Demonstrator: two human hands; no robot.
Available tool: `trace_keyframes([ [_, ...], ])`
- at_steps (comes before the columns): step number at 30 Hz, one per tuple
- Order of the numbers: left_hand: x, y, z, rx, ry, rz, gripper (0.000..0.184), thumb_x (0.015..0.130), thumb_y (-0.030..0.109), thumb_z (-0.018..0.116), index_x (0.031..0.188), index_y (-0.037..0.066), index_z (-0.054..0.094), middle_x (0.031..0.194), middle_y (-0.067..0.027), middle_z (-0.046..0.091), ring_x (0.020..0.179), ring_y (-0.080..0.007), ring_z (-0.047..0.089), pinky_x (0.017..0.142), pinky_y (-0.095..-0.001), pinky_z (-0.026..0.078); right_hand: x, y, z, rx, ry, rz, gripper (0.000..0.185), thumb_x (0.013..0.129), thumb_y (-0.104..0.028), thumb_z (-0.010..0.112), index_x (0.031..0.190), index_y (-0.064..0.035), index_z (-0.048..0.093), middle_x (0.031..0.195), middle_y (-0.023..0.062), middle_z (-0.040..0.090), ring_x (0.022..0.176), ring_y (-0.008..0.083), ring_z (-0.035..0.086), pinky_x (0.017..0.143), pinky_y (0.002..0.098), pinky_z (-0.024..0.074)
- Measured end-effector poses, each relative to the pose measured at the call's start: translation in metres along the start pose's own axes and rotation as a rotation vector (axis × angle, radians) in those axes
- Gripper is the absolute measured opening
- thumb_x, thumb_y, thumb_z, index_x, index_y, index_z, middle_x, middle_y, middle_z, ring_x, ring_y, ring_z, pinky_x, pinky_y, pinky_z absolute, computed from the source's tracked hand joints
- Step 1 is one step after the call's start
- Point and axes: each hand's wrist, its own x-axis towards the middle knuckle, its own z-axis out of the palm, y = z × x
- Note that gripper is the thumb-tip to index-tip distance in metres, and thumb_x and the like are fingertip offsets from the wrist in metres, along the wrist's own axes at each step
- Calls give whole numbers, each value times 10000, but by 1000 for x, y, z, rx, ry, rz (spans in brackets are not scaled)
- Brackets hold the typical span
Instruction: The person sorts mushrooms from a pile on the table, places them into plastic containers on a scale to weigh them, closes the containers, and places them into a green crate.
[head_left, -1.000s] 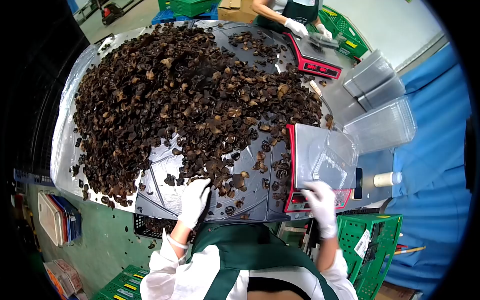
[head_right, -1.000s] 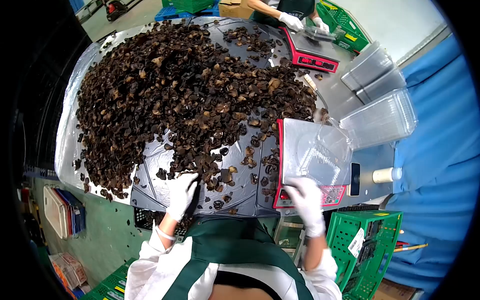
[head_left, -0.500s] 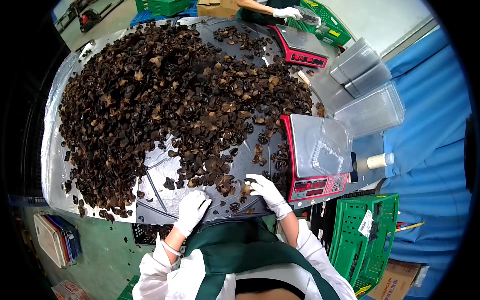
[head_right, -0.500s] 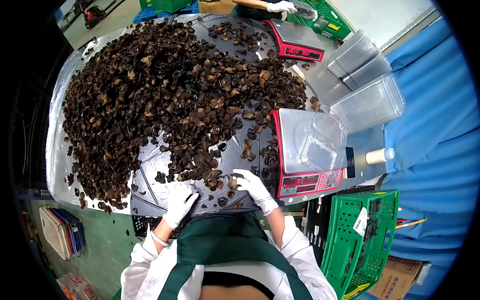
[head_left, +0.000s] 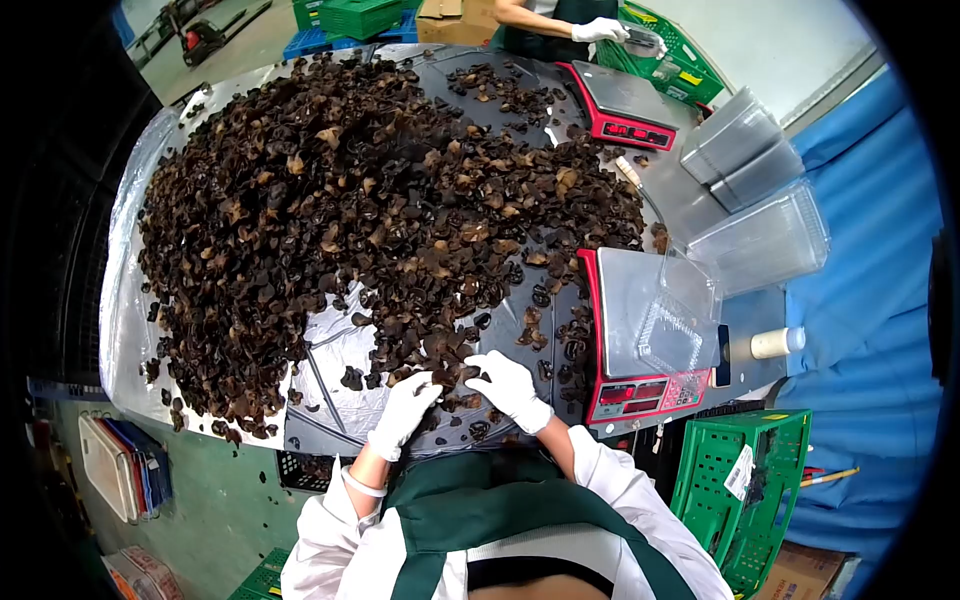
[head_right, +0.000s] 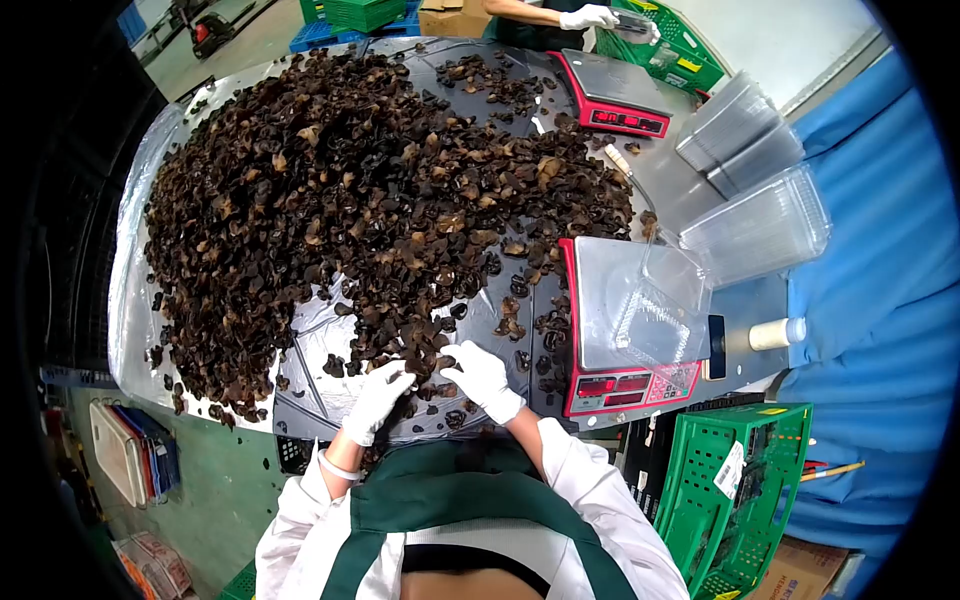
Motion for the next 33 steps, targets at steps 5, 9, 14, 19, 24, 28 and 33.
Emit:
trace_keyframes([
  [5,-15,31,-1,-498,-27,-200,311,933,175,561,1191,1,550,1070,-58,626,900,-168,643,771,-255,517,11,29,5,469,-210,155,128,893,-177,568,913,-81,650,757,42,626,626,145,573,611,285,477],
  [9,-20,16,-1,-806,-46,-193,314,934,158,546,1222,33,522,1108,-104,631,909,-216,659,753,-286,545,4,27,-9,662,-321,492,156,875,-195,616,949,-65,660,778,28,625,672,124,585,646,275,489],
  [14,-32,17,-6,-924,-19,-170,329,933,191,551,1216,29,512,1089,-98,631,892,-181,651,732,-263,548,-6,-12,-3,-147,-128,-132,302,802,-239,684,1070,-120,610,887,71,573,840,245,612,737,320,504],
  [19,-53,47,-17,-358,213,-156,220,930,150,537,1111,35,588,961,-65,642,789,-125,607,715,-244,497,-1,4,4,87,7,-163,194,855,-198,629,1022,-100,614,910,48,608,761,203,620,669,297,506],
  [24,-58,114,8,405,198,391,320,849,89,615,1166,49,595,985,-115,636,848,-238,639,771,-310,504,-14,-31,-16,922,-337,132,352,929,-205,552,1247,-59,514,1144,79,569,1051,182,572,792,316,534],
  [28,-49,136,20,365,175,436,280,838,128,655,1104,48,628,992,-108,648,840,-224,654,746,-298,509,-20,-15,4,1682,-391,341,420,965,-347,489,1292,-83,497,1212,106,541,1021,200,545,728,304,508],
  [33,-28,86,13,517,262,582,158,827,163,667,943,56,668,838,-91,642,707,-244,629,635,-311,501,-20,-28,-106,1826,59,488,305,915,-326,587,1126,-106,603,1023,100,648,717,115,545,458,174,362],
])
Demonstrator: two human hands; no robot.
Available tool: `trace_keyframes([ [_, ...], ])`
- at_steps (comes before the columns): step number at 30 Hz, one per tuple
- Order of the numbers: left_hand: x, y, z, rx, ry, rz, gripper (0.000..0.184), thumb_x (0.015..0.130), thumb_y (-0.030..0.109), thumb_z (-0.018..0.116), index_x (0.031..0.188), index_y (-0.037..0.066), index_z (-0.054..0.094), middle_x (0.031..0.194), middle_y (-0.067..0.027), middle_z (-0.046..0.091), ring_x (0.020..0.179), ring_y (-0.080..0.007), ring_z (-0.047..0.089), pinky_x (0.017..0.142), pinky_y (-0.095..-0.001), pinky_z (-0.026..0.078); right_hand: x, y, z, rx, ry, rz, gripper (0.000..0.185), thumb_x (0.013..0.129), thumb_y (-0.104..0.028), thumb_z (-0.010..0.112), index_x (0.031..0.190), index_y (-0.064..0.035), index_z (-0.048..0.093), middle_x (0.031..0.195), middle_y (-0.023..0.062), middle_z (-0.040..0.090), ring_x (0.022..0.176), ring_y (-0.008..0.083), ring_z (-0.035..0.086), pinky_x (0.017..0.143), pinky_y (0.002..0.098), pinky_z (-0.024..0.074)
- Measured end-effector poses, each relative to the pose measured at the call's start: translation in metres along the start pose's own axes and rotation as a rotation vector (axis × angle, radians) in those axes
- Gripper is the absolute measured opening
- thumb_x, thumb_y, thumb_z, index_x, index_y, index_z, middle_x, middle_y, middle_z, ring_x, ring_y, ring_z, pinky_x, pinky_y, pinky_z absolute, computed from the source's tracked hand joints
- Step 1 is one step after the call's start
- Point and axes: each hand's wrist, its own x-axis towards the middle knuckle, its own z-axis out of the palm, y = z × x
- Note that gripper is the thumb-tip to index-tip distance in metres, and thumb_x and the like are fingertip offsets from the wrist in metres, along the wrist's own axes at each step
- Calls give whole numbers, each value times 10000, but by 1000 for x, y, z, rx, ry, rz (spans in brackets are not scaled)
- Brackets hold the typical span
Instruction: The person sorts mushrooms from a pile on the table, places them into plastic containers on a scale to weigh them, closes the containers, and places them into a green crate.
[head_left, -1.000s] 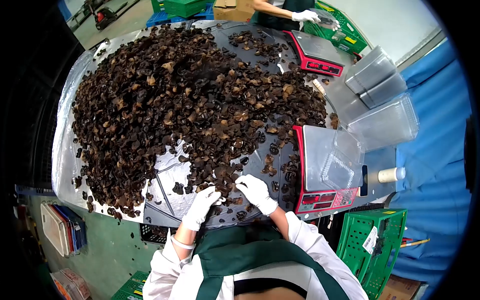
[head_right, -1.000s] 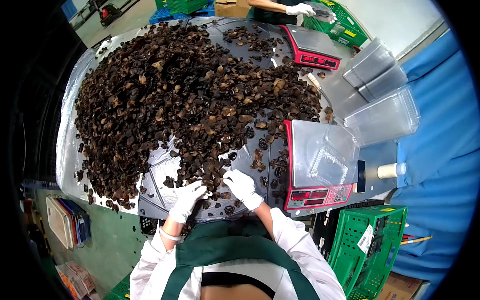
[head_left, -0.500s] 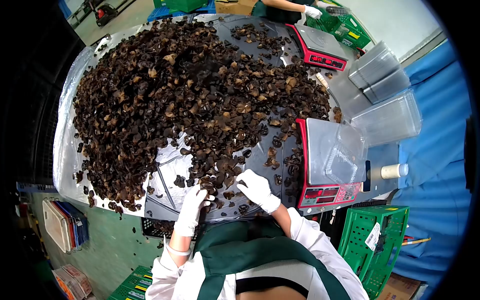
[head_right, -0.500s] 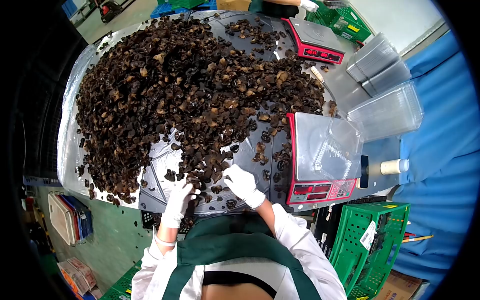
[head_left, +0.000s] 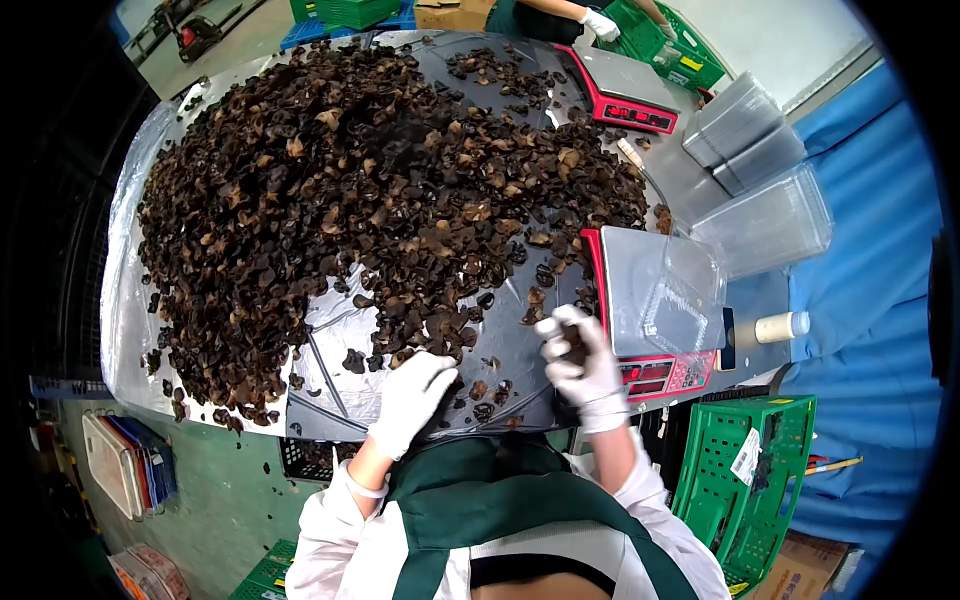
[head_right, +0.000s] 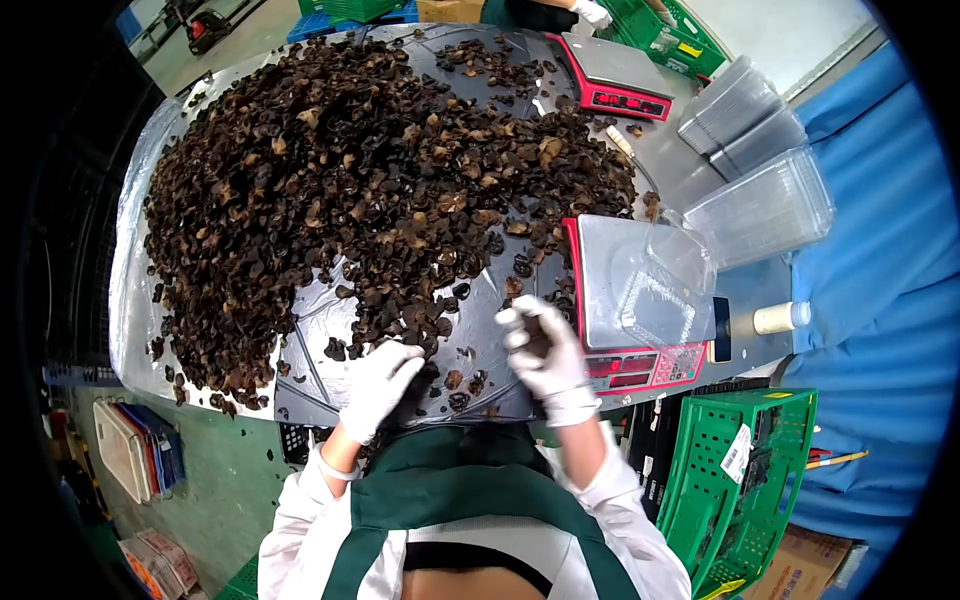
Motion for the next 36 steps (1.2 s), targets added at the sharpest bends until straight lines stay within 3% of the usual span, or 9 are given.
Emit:
trace_keyframes([
  [5,-15,-28,46,364,-494,306,346,811,186,624,1136,83,564,895,-85,527,814,-241,574,682,-359,485,-29,-115,-26,-768,384,-764,255,936,-178,548,1161,-58,564,956,57,656,681,74,555,474,183,388],
  [9,-14,-32,53,404,-554,334,214,826,146,564,1026,71,572,906,-93,547,796,-246,597,682,-348,494,-38,-152,-55,-1014,667,-785,204,897,-120,597,1092,-64,615,1026,64,648,770,104,582,615,207,457],
  [12,-24,-23,36,206,-368,231,207,799,123,604,1001,91,574,880,-85,553,751,-262,597,649,-347,498,-36,-145,-63,-1975,701,-1173,203,786,-75,698,984,-54,663,1076,112,632,1001,228,592,908,328,451],
  [21,-96,-46,-67,-231,136,-605,93,817,-15,586,899,23,609,784,20,544,660,-45,437,607,-195,382,51,71,-13,-1919,-394,-733,252,820,-206,658,1043,-87,654,933,74,605,879,256,598,770,357,490],
  [26,-160,-69,-114,607,116,-517,144,771,13,618,909,53,600,844,-128,590,724,-305,587,678,-362,489,78,102,-27,-2127,-285,-659,219,815,-280,620,981,-137,629,889,56,587,822,236,599,674,355,487],
  [29,-173,-67,-127,568,262,-599,181,777,13,629,955,40,606,906,-123,613,817,-301,608,738,-361,493,54,95,0,-1936,-196,-357,222,854,-282,604,993,-119,664,911,68,660,853,254,637,712,347,525],
  [30,-172,-70,-128,488,303,-625,180,786,19,636,963,34,609,915,-124,615,817,-294,606,742,-357,490,45,99,13,-1923,-504,-410,292,852,-319,619,1055,-111,652,916,74,663,848,252,642,726,354,526],
  [32,-141,-60,-120,365,380,-553,189,793,59,669,974,28,623,932,-123,616,869,-278,594,790,-352,474,27,107,41,-1566,-768,204,395,836,-338,633,1160,-113,613,1038,98,651,954,263,630,815,362,522],
  [36,-66,-51,-84,342,262,-302,314,794,197,707,1052,35,630,1063,-142,628,1024,-315,569,938,-393,422,104,111,42,-1946,-704,-679,656,797,-398,667,1364,-132,471,1386,163,459,1283,318,437,1066,395,362],
])
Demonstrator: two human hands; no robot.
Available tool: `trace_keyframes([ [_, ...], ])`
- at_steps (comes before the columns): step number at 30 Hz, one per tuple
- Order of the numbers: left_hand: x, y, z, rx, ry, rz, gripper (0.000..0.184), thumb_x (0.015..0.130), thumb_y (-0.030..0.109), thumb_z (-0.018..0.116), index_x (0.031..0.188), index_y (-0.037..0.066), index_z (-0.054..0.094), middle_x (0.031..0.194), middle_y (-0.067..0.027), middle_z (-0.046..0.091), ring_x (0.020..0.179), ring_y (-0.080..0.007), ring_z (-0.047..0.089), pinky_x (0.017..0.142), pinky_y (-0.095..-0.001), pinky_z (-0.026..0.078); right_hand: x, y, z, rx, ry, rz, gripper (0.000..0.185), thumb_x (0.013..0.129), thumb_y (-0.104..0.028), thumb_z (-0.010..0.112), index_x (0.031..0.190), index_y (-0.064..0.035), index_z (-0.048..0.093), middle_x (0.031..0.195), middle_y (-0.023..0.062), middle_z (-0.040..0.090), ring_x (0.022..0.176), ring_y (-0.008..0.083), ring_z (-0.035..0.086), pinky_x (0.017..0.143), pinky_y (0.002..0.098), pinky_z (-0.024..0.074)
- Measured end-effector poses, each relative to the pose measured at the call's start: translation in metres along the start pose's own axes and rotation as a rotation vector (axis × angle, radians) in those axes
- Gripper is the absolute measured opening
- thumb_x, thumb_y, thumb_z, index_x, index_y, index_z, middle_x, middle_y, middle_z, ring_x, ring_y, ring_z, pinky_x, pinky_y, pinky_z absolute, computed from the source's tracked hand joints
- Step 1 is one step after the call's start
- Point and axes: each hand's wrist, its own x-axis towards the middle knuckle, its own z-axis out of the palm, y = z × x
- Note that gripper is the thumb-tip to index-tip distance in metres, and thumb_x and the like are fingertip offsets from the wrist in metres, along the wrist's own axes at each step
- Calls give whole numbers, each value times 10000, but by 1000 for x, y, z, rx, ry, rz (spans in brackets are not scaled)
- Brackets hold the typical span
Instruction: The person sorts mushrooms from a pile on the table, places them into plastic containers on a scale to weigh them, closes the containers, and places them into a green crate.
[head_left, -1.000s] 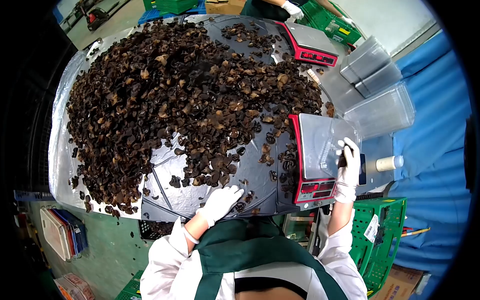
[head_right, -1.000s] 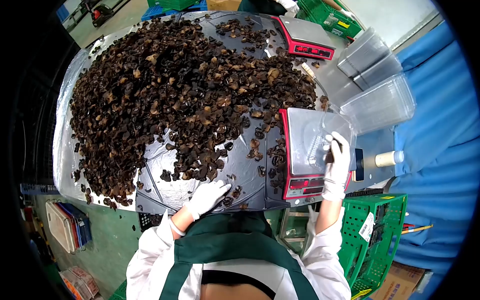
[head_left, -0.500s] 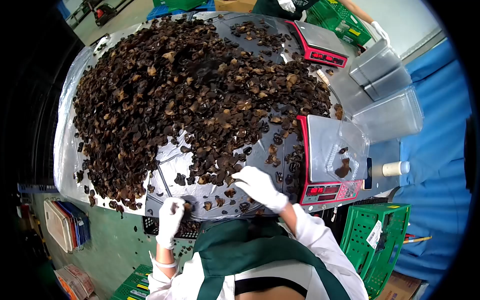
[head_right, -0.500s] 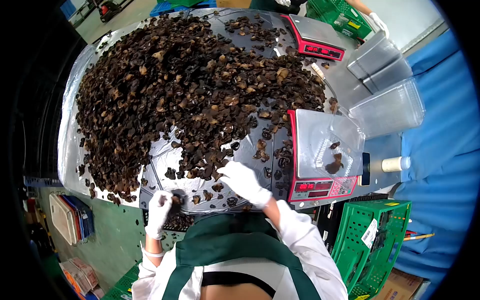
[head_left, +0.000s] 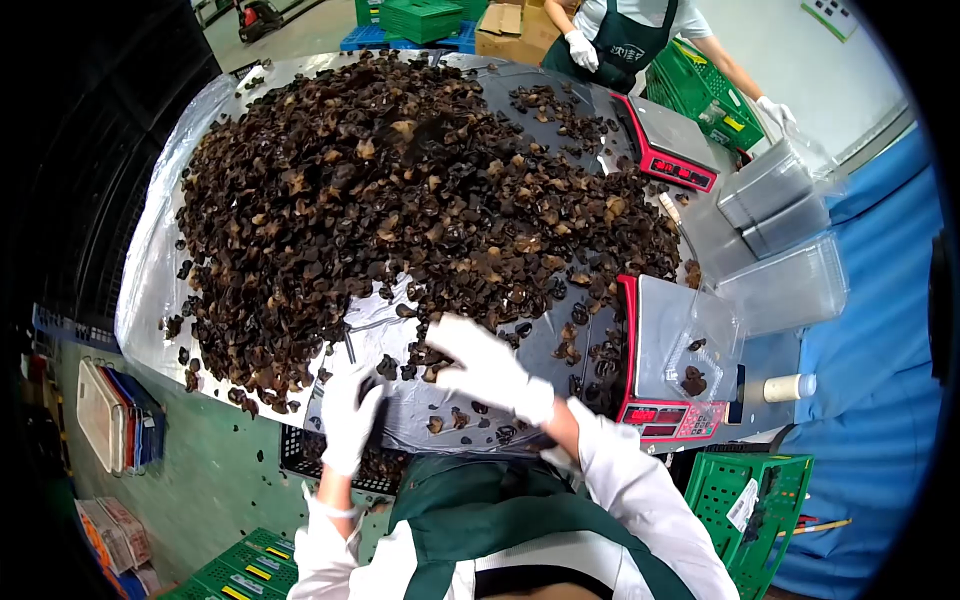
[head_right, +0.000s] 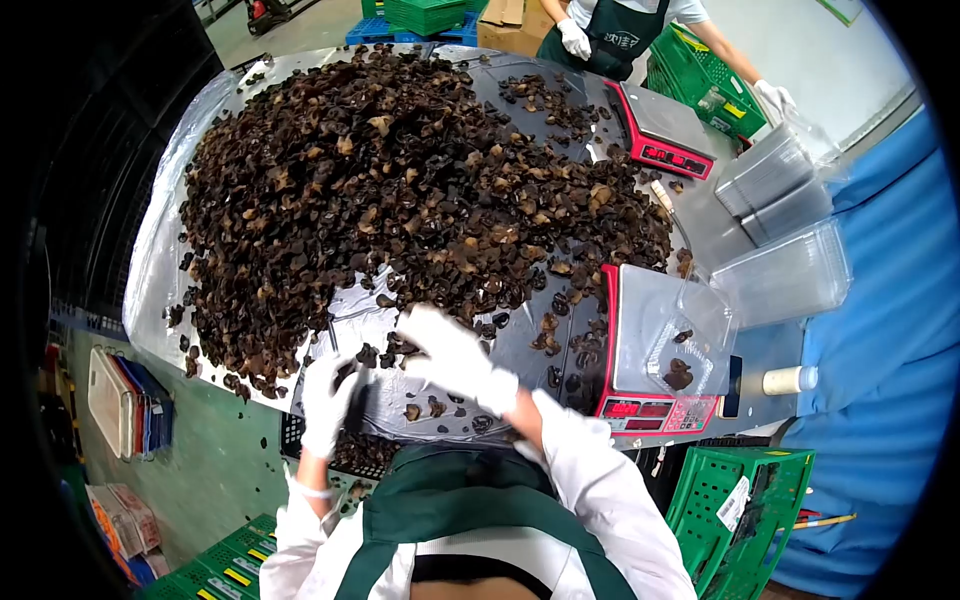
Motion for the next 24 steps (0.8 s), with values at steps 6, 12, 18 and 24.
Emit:
trace_keyframes([
  [6,76,6,95,129,-42,139,614,774,280,708,1292,24,500,1336,-210,483,1239,-370,446,1042,-433,354,69,57,-33,-474,6,138,872,647,-304,800,1412,-233,388,1481,182,299,1302,410,364,851,437,482],
  [12,48,20,113,51,-154,387,398,747,155,716,1111,39,603,1257,-180,548,1154,-363,522,981,-423,432,-12,41,1,-437,-81,-46,474,794,-118,529,1259,-205,550,1339,99,488,941,240,557,717,343,505],
  [18,-4,37,78,-210,-504,402,389,791,156,682,1167,78,614,1270,-121,559,1159,-318,529,986,-430,423,-93,29,-34,-270,-160,-35,531,750,-77,544,1267,-201,565,1276,94,530,948,238,569,753,353,505],
  [24,-7,31,79,70,-292,222,595,773,313,704,1291,84,523,1357,-149,478,1303,-376,375,1045,-469,337,-77,34,-39,-271,-43,281,627,800,-436,638,1353,-185,484,1344,121,468,1176,315,458,935,431,407],
])
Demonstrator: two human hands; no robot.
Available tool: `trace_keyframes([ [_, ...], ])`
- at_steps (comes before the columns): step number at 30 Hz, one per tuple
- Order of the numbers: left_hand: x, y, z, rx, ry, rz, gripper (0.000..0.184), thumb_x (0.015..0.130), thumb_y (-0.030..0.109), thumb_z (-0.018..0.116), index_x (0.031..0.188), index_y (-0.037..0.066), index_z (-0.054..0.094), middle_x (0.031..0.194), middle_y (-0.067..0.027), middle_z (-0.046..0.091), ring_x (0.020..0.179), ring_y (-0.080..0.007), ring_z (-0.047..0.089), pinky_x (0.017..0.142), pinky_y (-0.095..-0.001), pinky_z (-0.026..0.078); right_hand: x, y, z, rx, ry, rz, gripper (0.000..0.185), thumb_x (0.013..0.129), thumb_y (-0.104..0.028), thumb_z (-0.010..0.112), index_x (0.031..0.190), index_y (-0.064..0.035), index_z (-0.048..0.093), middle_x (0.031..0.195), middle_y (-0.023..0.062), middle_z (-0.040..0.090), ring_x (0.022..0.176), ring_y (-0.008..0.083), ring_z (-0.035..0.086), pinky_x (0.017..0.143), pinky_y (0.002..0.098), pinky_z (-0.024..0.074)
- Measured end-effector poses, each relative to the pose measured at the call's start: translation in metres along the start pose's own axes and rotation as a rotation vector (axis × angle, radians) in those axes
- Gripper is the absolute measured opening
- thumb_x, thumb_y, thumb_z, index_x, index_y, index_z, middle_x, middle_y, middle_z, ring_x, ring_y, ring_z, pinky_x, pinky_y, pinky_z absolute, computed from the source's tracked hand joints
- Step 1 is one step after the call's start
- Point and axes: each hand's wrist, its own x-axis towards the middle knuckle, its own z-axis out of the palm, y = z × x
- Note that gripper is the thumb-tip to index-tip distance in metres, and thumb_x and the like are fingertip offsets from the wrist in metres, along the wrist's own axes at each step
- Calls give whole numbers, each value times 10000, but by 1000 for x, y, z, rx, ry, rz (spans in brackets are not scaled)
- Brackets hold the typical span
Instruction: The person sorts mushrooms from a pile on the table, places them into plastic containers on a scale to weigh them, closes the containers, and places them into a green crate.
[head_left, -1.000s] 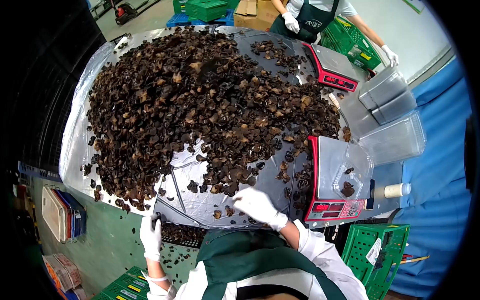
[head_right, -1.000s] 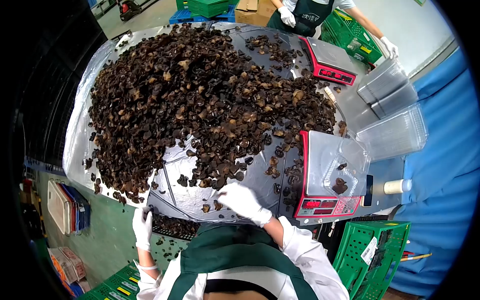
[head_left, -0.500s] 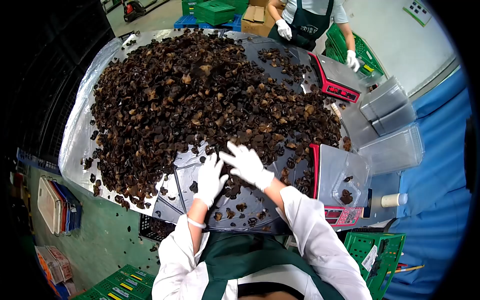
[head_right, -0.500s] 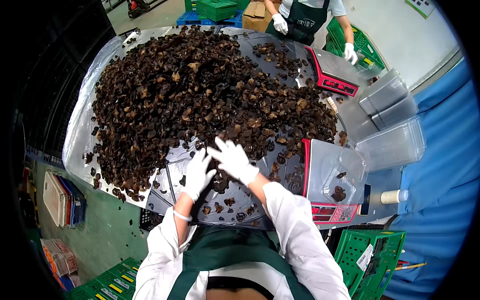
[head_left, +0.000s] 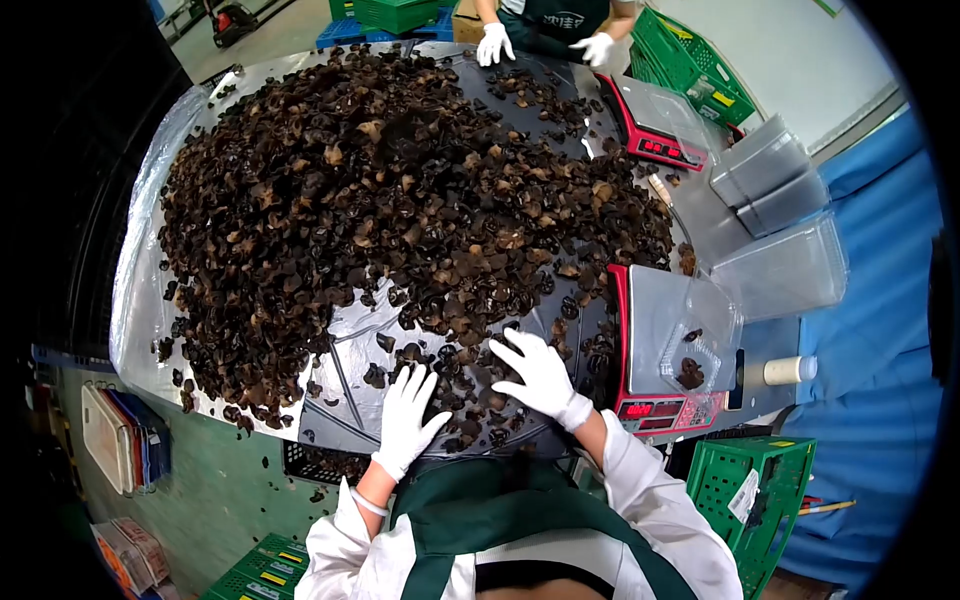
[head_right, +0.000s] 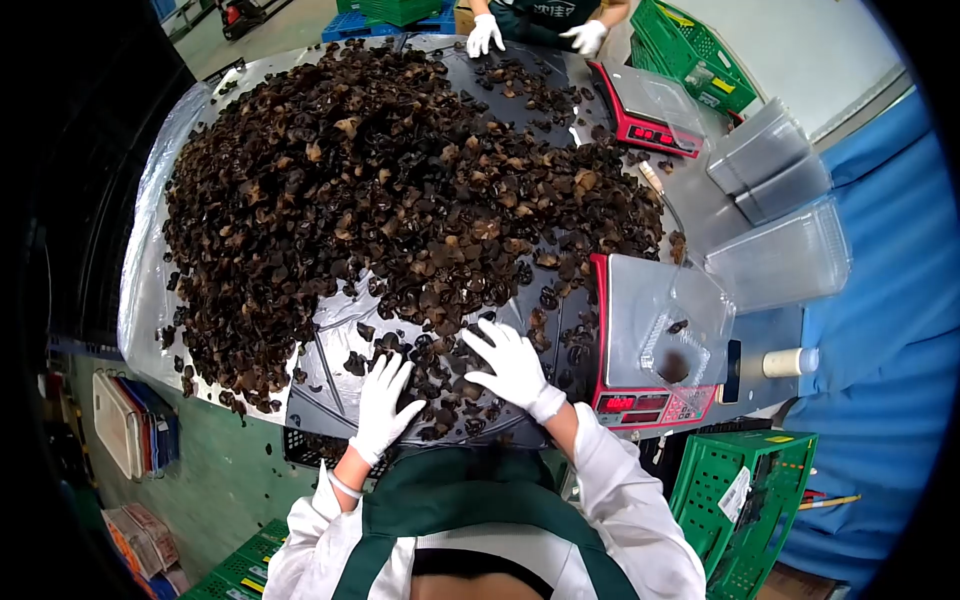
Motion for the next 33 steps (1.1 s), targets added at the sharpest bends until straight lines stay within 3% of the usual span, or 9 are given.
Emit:
trace_keyframes([
  [3,0,-2,11,88,-62,125,542,812,321,668,1292,114,527,1347,-114,493,1295,-334,387,1044,-512,313,8,-7,22,-34,-6,54,601,780,-439,650,1308,-186,518,1349,112,457,1177,311,450,923,440,409],
  [7,-23,-6,-9,5,-62,236,399,802,241,684,1169,97,621,1245,-112,577,1206,-327,492,1021,-453,367,-19,-18,29,245,60,-96,350,815,-244,644,1154,-158,635,1253,111,545,1021,293,558,900,390,470],
  [10,-52,-23,-22,-134,25,-17,493,794,277,698,1212,44,579,1267,-174,548,1223,-382,470,1031,-461,366,-36,-10,12,266,65,-29,458,799,-260,666,1242,-169,596,1297,140,520,1117,328,529,961,394,442],
  [11,-61,-28,-23,-146,6,-84,629,769,323,722,1279,16,517,1316,-207,505,1261,-397,430,1065,-462,328,-38,-6,10,243,22,54,540,787,-291,684,1301,-190,553,1328,163,491,1143,350,508,982,405,426],
  [16,-61,-17,-2,-167,-78,36,869,740,417,736,1401,0,358,1432,-225,373,1346,-379,331,1118,-454,244,-21,-12,25,133,-57,-53,816,714,-504,704,1421,-233,399,1430,203,365,1271,453,373,1035,512,336],
  [19,-34,-13,10,-218,-28,37,881,743,437,728,1409,4,347,1432,-230,369,1342,-381,333,1113,-452,253,-8,-36,40,58,-147,-125,887,687,-549,686,1451,-258,340,1490,195,268,1340,439,278,1059,554,269],
  [22,-21,-16,12,-185,-14,119,816,756,426,717,1386,23,394,1394,-213,423,1300,-377,388,1082,-447,303,-6,-43,46,-36,-188,-192,845,707,-557,657,1436,-242,368,1492,175,275,1343,412,283,1061,553,265],
  [27,-36,-19,7,-130,-91,205,613,779,369,700,1277,55,530,1289,-161,530,1170,-349,498,991,-432,393,-25,-19,44,64,-23,-203,604,756,-289,688,1323,-183,508,1282,101,507,1145,273,496,918,398,409],
  [33,-39,-8,0,-15,-27,297,529,744,284,736,1220,110,584,1259,-159,547,1081,-352,544,908,-431,442,-21,-35,36,44,24,-156,670,777,-408,650,1396,-265,437,1370,121,440,1174,314,463,892,409,411],
])
